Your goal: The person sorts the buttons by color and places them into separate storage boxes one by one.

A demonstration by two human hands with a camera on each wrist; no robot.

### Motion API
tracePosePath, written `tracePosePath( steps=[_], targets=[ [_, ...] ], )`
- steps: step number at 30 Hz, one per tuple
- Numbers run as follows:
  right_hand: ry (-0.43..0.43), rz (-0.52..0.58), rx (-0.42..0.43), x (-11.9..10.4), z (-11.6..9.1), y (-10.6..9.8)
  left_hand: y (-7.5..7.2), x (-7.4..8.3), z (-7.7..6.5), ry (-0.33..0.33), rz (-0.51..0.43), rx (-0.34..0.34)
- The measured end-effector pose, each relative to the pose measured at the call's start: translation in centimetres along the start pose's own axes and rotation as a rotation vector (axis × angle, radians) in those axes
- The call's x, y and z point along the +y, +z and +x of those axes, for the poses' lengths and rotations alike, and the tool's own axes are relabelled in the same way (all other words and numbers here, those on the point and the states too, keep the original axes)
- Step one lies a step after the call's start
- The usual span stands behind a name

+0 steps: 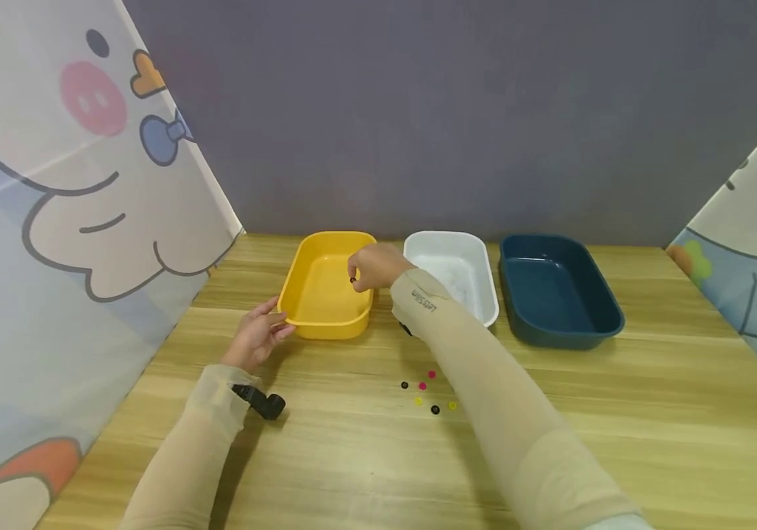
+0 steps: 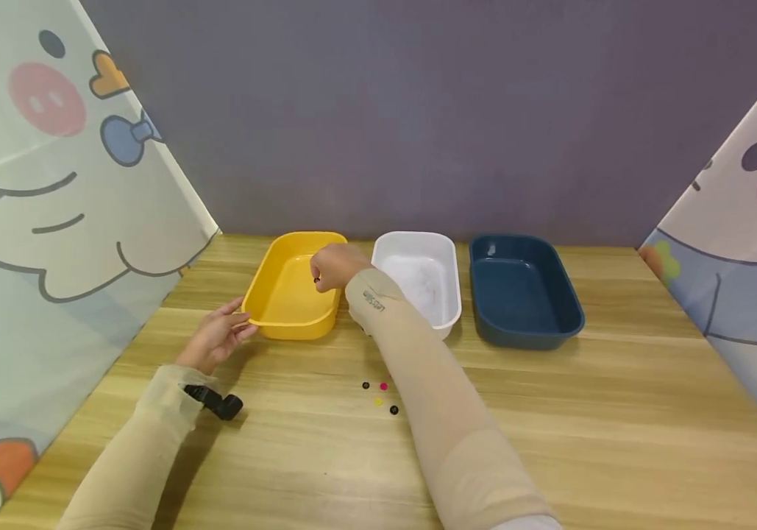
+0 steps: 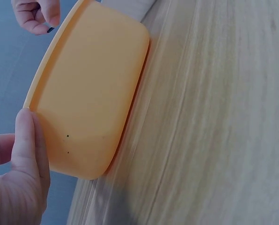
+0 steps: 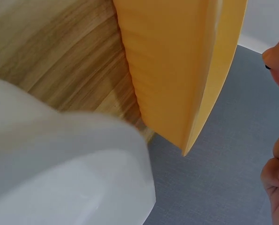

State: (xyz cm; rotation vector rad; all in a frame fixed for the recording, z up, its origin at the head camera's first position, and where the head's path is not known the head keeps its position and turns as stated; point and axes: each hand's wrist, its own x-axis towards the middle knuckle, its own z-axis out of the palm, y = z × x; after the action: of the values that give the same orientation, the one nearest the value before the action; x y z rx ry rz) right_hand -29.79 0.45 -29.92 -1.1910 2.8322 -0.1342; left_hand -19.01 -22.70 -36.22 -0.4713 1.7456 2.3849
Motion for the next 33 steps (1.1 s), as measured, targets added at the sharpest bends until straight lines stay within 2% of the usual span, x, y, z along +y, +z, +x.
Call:
tracePosePath(
  steps=[5, 9, 18, 26, 33],
  targets=[
    [-0.008, -0.008, -0.020, -0.4, 0.5, 0.2, -0.2, -0.2, -0.2, -0.021, -0.012, 0.003],
    [0.012, -0.028, -0.019, -0.6, 1.0, 0.4, -0.2, -0.4, -0.1, -0.005, -0.007, -0.011],
    [-0.025, -0.051, 0.010, -1.5, 2.9, 0.4, -0.4, -0.7, 0.2, -0.006, -0.001, -0.008],
    [-0.028, -0.110, 0.056, -2.2, 4.0, 0.0, -0.5, -0.8, 0.2, -0.001, -0.074, -0.030],
    [-0.013, -0.126, 0.086, -2.9, 4.9, -0.3, -0.6, -0.4, 0.3, 0.012, -0.052, -0.040]
  ],
)
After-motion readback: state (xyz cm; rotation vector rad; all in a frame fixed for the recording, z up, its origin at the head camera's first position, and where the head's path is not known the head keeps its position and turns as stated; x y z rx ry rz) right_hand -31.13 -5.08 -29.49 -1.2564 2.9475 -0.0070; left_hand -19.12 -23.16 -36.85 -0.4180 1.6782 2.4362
